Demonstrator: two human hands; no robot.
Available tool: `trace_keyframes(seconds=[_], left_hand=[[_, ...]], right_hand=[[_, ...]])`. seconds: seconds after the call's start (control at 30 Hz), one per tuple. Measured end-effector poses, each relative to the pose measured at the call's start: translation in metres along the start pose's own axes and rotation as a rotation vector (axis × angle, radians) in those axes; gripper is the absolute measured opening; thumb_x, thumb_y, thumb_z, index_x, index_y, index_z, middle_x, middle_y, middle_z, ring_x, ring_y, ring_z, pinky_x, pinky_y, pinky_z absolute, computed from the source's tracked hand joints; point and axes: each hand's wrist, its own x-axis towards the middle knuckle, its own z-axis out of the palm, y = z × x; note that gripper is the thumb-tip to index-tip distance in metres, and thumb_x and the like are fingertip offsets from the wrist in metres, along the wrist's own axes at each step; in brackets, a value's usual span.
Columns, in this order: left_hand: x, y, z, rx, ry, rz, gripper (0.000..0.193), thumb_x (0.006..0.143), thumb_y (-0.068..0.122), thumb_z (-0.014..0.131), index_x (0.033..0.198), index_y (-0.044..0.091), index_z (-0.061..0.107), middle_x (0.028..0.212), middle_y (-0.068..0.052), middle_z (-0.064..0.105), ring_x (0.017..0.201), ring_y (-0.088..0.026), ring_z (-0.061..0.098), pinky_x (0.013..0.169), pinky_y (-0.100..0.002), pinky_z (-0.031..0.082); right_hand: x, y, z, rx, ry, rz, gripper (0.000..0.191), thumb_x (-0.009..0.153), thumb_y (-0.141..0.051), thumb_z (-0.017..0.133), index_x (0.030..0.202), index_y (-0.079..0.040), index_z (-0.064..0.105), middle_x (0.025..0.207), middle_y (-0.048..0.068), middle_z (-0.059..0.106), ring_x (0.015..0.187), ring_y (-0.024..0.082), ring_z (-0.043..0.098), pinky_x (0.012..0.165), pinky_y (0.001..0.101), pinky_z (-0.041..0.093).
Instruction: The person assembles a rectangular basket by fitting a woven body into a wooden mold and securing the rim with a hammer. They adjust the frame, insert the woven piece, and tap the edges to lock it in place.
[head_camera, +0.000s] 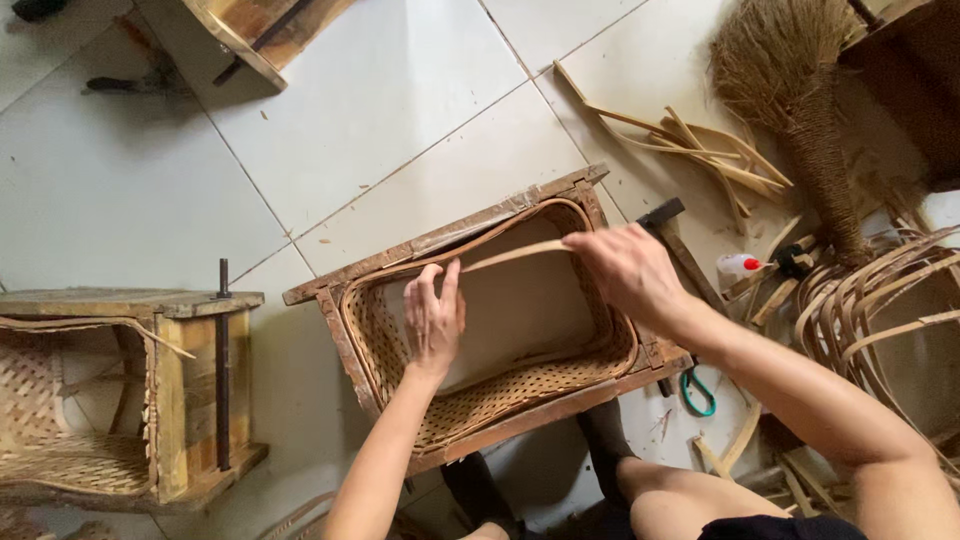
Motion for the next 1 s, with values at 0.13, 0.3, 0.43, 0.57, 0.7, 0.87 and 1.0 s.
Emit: trace_keyframes(seconds=[0.13,0.3,0.43,0.57,0.7,0.87,1.0], left_hand=[[-0.005,-0.006,0.006,-0.057,-0.082,-0.011,0.016,0.094,0.006,0.074,0.11,0.006,0.072,0.121,-0.01,0.06,0.115,-0.028,0.061,0.104,-0.041,0.053],[-0.025,0.0,-0.018,0.128,-0.151,0.123,0.032,0.069,0.007,0.073,0.1,0.013,0.063,0.136,-0.011,0.059,0.128,-0.033,0.056,0.105,-0.044,0.052],[-0.02,0.003,-0.016,-0.122,-0.173,-0.028,0.05,0.084,0.007,0.072,0.13,0.002,0.054,0.136,-0.019,0.056,0.125,-0.034,0.055,0.105,-0.046,0.051],[-0.002,-0.003,-0.002,-0.076,-0.154,-0.012,0.056,0.085,0.005,0.07,0.138,-0.002,0.052,0.132,-0.019,0.059,0.117,-0.033,0.06,0.098,-0.045,0.053],[0.008,-0.001,-0.003,-0.059,-0.31,-0.045,0.051,0.086,0.006,0.071,0.135,0.0,0.059,0.127,-0.019,0.062,0.104,-0.029,0.062,0.083,-0.041,0.056],[0.012,-0.001,-0.026,-0.134,-0.453,-0.039,0.027,0.088,0.011,0.074,0.115,0.008,0.072,0.108,-0.01,0.066,0.1,-0.026,0.065,0.084,-0.04,0.058],[0.007,-0.005,-0.027,-0.142,-0.484,0.019,0.025,0.083,0.009,0.073,0.108,0.007,0.074,0.106,-0.009,0.068,0.099,-0.027,0.065,0.084,-0.041,0.059]], right_hand=[[-0.01,-0.012,-0.001,-0.2,0.001,-0.125,0.05,0.087,-0.003,0.055,0.137,-0.006,0.055,0.141,0.016,0.061,0.126,0.027,0.06,0.113,0.0479,0.041],[-0.014,-0.013,0.005,-0.197,-0.062,-0.072,0.044,0.089,-0.008,0.059,0.132,-0.01,0.057,0.152,0.016,0.05,0.139,0.027,0.047,0.12,0.0502,0.024],[-0.018,-0.014,0.013,-0.259,-0.09,-0.051,0.046,0.087,-0.012,0.064,0.133,-0.013,0.059,0.157,0.017,0.044,0.148,0.029,0.035,0.122,0.0551,0.015],[-0.016,-0.024,0.026,-0.618,-0.238,-0.058,0.052,0.081,-0.016,0.066,0.133,-0.023,0.061,0.161,0.024,0.034,0.153,0.035,0.02,0.119,0.0578,0.005],[-0.013,-0.037,0.033,-0.884,-0.453,-0.087,0.05,0.089,-0.026,0.062,0.138,-0.023,0.057,0.167,0.029,0.021,0.154,0.045,0.009,0.118,0.0622,-0.004],[-0.004,-0.044,0.035,-1.215,-0.483,-0.207,0.062,0.104,-0.044,0.043,0.157,-0.011,0.045,0.164,0.029,0.022,0.15,0.049,0.011,0.118,0.064,-0.009],[0.013,-0.039,0.053,-1.169,-0.971,-0.307,0.072,0.101,-0.038,0.053,0.161,-0.012,0.022,0.167,0.025,0.016,0.154,0.045,0.01,0.117,0.0632,-0.01]])
